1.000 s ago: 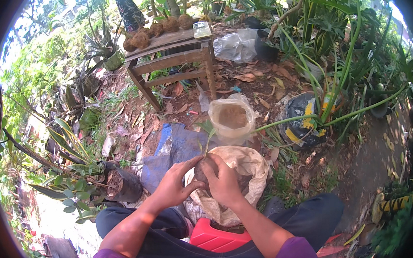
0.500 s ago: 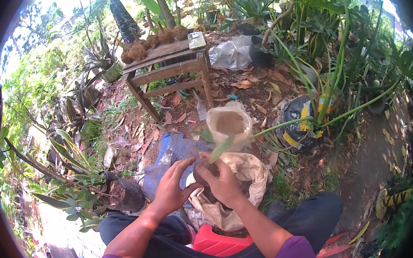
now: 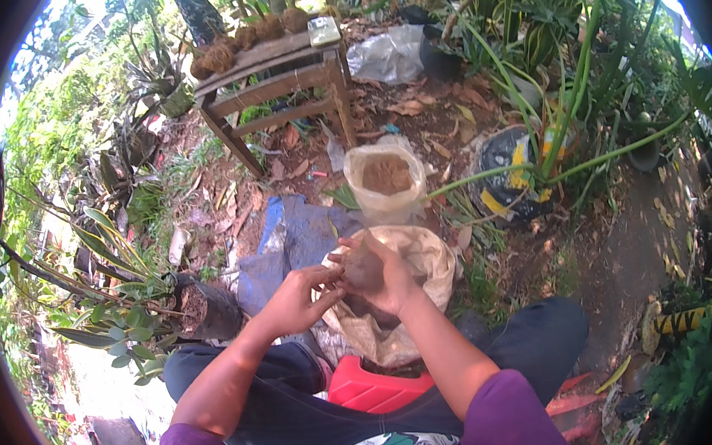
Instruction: The person sits on a red stool and repeatedly takes small plant cuttings, wraps them in a dark material, and places them into a cloth bag. The person handles the cuttings one at a time throughout the clip.
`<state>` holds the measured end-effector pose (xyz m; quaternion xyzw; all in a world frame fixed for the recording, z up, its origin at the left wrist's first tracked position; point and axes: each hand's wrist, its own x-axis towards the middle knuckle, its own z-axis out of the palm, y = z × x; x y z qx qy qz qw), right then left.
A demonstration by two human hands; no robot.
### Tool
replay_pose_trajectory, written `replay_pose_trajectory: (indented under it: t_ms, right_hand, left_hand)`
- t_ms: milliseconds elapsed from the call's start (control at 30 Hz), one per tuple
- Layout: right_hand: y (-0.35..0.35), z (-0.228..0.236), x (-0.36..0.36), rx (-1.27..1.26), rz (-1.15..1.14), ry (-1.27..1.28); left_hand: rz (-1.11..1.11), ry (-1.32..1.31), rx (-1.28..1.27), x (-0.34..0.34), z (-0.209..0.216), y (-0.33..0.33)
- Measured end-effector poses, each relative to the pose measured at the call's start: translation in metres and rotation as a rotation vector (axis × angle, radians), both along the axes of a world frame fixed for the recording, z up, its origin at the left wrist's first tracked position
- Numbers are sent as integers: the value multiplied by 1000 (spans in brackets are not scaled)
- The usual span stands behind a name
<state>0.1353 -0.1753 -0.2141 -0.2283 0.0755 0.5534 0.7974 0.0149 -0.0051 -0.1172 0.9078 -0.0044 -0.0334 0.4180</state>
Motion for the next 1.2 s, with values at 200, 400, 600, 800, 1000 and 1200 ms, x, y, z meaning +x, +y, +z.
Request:
replay_pose_trajectory:
  t_ms: [200,400,600,800,1000,1200]
  right_hand:
    - [-8,-119,12,-454,-57,-136]
    - [-32,-158,-4,-853,-214,-327]
    - [-43,-138,-13,-1029,-84,-729]
    - [-87,-109,-32,-1274,107,-835]
    - [-105,-145,-34,-1369,160,-1049]
    - [-92,-133,-25,-1452,-4,-1170]
  left_hand:
    - [-114,72,298,2,-30,-4]
    - [-168,312,349,8,-71,-4]
    - [-296,398,669,5,-181,-11]
    - [87,117,802,-6,-275,-94]
    - [278,36,703,2,-283,-83]
    - [779,249,-397,33,-281,-80]
